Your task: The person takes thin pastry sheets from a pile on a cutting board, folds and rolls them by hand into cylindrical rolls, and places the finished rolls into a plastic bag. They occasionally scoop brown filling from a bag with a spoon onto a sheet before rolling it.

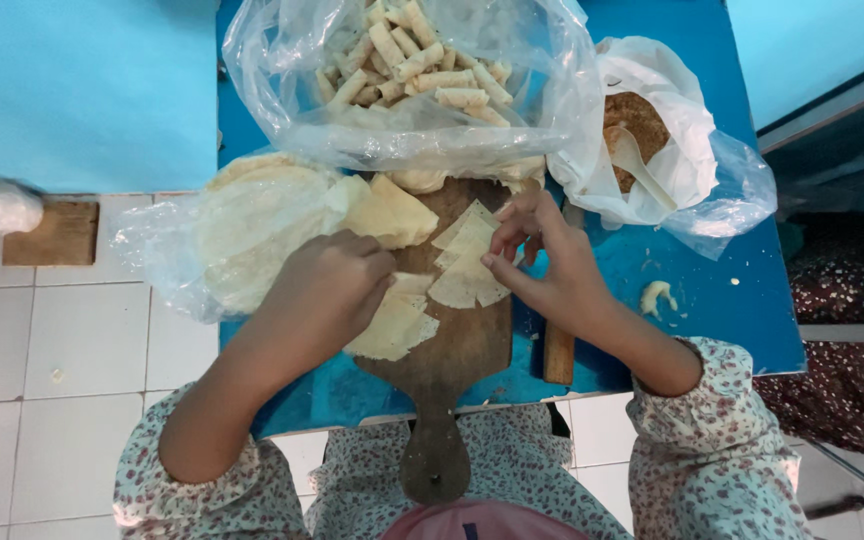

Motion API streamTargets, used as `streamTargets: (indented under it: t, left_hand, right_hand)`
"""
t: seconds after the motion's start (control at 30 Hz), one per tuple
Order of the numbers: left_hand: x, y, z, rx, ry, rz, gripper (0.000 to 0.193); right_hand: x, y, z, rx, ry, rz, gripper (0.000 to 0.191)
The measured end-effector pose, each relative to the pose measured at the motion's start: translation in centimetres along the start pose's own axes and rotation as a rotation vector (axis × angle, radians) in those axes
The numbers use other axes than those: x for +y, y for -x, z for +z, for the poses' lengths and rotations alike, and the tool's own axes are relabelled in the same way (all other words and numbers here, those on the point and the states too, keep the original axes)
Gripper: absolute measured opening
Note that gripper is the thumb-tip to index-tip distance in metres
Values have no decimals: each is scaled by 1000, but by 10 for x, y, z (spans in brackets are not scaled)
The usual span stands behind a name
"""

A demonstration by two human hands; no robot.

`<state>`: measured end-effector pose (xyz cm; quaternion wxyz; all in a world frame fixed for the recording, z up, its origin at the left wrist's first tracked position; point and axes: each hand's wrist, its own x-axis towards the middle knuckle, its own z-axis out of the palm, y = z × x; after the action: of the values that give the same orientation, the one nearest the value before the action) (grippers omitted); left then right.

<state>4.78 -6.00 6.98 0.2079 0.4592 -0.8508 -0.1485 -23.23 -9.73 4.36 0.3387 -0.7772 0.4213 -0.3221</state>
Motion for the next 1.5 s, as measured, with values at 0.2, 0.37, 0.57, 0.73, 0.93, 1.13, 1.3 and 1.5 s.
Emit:
streamTargets:
  t: [0.2,0.37,0.57,0.73,0.93,1.13,1.3,1.5]
  left_hand:
    - [16,-2,-9,-18,418,60,15]
    - [29,-12,22,-153,755,-33,19]
    - [35,-19,58,-85,765,-189,44]
    - [39,-20,70,-10,602,-135,49]
    - [41,-16,69,-34,506,-121,52]
    - [42,-17,57,87,141,-73,37]
    - [13,4,21,28,32,-99,22]
    - [7,6,21,-41,-165,-97,32]
  right_hand:
    - [-6,9,1,-130,-248,-265,58]
    - [-6,23,1,-302,-489,66,57]
    - [1,11,-17,-371,-384,417,51]
    - [-1,12,-17,-372,-4,356,52]
    - [6,14,-13,-320,-16,250,52]
    - [-2,14,-13,-240,164,135,56]
    - [-11,12,-18,-140,138,119,50]
    - [-13,10,-15,-192,76,116,43]
